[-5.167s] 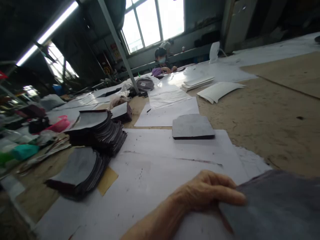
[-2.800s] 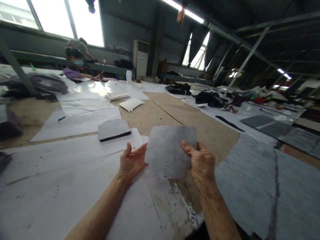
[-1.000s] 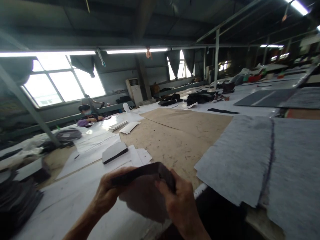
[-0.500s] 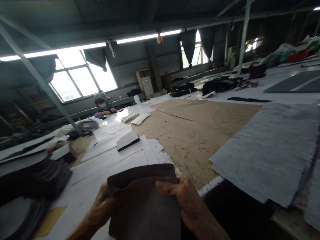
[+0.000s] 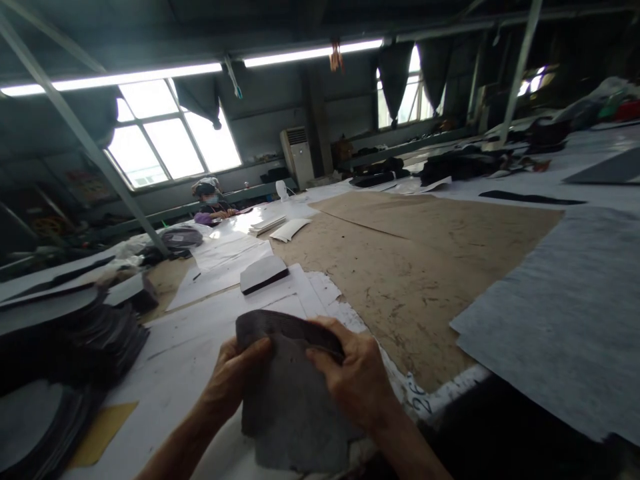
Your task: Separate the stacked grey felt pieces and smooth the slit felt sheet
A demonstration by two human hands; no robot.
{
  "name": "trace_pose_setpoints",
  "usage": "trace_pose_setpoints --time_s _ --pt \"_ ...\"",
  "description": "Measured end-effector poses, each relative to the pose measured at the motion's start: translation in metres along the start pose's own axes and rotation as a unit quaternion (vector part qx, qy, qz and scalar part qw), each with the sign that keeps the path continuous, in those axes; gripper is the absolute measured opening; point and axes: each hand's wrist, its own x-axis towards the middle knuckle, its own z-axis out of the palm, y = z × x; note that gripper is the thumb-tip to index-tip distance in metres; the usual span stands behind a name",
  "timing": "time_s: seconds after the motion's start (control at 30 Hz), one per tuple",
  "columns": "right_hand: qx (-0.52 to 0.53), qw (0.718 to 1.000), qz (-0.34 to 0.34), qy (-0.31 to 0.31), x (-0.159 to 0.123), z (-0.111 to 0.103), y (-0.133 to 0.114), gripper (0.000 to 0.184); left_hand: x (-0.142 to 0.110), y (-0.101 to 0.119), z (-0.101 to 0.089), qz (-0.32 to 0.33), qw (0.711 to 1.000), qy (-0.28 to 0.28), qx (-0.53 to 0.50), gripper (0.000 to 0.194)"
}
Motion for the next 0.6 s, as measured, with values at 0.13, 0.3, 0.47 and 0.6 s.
trace_pose_setpoints --time_s 0.13,0.3,0.47,0.6 --pt "0.187 0.956 0.179 -0.138 0.02 -0.009 0.0 0.036 -0.002 0.004 -0.003 0.057 0.998 -0.007 0.02 0.018" --pt "0.174 0.972 0.14 -0.074 0.015 0.003 0.01 0.017 -0.001 0.014 -0.015 0.048 0.995 -0.075 0.037 0.031" --pt "-0.024 0.955 -0.296 -0.012 -0.002 0.008 0.011 0.038 0.005 0.007 -0.016 -0.034 0.996 -0.084 -0.009 0.032" --pt "0.025 0.99 -0.138 0.0 0.007 0.002 0.012 0.035 0.001 0.007 -0.009 -0.002 0.999 -0.042 0.01 0.019"
